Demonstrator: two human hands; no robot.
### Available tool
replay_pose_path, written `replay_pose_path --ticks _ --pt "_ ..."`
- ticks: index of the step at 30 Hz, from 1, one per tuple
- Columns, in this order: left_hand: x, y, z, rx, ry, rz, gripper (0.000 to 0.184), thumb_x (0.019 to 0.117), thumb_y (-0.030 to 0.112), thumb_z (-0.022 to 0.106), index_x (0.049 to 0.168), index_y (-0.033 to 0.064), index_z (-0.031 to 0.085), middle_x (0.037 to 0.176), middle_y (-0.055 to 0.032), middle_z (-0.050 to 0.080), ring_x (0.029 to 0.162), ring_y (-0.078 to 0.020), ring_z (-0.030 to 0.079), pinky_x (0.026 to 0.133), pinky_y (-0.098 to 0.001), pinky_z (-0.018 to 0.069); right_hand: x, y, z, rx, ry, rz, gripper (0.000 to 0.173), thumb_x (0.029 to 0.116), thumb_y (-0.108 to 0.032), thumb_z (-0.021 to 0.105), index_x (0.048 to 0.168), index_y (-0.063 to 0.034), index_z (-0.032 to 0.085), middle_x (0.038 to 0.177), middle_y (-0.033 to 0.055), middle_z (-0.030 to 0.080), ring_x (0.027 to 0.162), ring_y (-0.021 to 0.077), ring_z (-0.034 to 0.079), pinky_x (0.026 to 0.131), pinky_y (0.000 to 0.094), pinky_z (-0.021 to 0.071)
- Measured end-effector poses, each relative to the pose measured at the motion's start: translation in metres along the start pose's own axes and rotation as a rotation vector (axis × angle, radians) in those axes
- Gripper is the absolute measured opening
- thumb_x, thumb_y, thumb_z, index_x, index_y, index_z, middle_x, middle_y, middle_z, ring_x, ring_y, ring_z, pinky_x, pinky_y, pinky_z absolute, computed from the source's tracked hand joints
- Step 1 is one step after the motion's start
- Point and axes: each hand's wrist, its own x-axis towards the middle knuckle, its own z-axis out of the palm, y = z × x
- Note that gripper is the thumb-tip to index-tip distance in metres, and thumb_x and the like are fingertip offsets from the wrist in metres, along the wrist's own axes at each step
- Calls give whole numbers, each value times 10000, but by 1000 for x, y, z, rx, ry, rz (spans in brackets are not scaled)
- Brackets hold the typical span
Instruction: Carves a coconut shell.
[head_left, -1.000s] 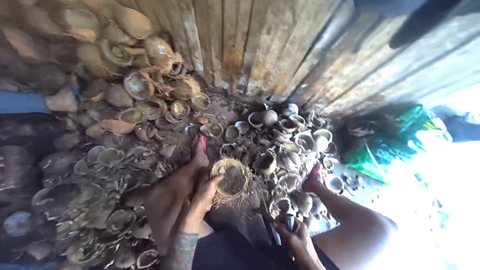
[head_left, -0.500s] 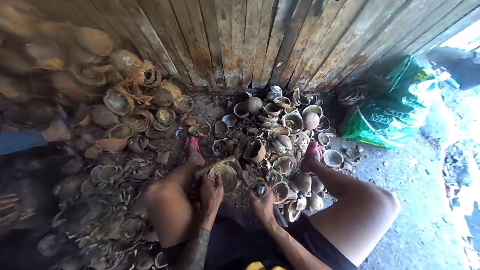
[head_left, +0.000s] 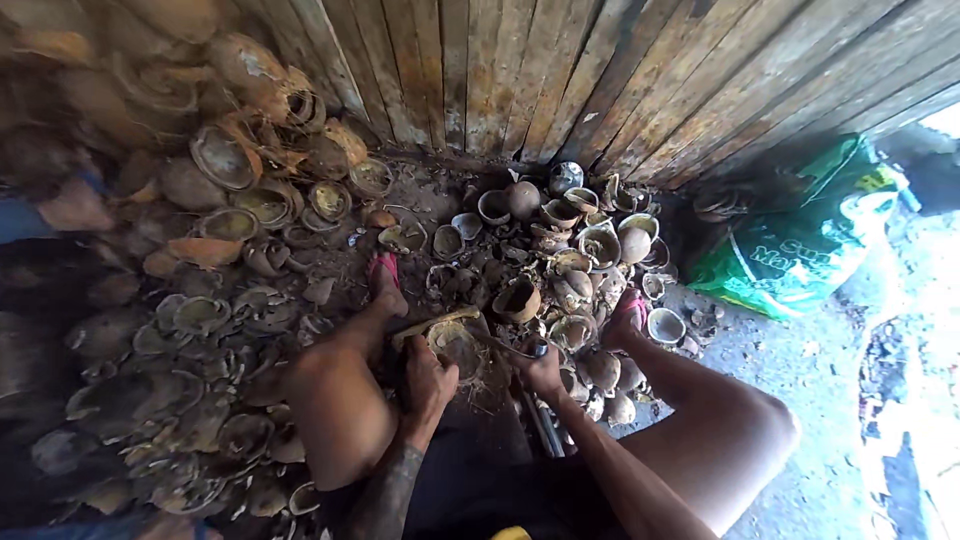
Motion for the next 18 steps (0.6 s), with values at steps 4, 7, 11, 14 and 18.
replay_pose_path --ticks 4,7,11,14,18 --pt "8 -11 -19 -36 -151 15 482 1017 247 592 1386 -55 520 1330 -261 602 1243 -358 601 1075 -497 471 -39 -54 10 -118 1 43 206 740 -72 807 863 -50 643 700 -10 621 596 66 588 584 260 536" --pt "5 5 -17 -40 -140 -68 592 1061 429 515 1392 -62 498 1272 -268 629 1204 -362 625 1051 -504 482 -60 -73 23 -114 77 152 206 781 -62 798 890 -40 624 687 11 602 536 85 554 513 268 501" --pt "21 8 -15 18 -133 -111 479 1097 350 431 1275 -66 588 1177 -249 657 1135 -358 645 1014 -518 489 -41 -73 25 -68 73 273 195 780 -46 803 848 -38 621 643 13 591 485 95 531 465 278 484" --pt "29 5 -14 87 -148 -29 386 1075 251 456 1243 -50 630 1203 -246 659 1177 -360 633 1043 -513 481 -12 -82 18 -142 -19 368 219 776 -76 822 826 -57 610 648 5 583 527 94 543 516 291 501" --pt "35 6 -11 95 -135 -9 384 1065 239 471 1254 -54 633 1219 -249 662 1202 -360 626 1061 -513 469 35 -65 16 -149 -112 372 306 713 -90 872 827 -79 588 643 -16 567 500 80 514 488 275 478"
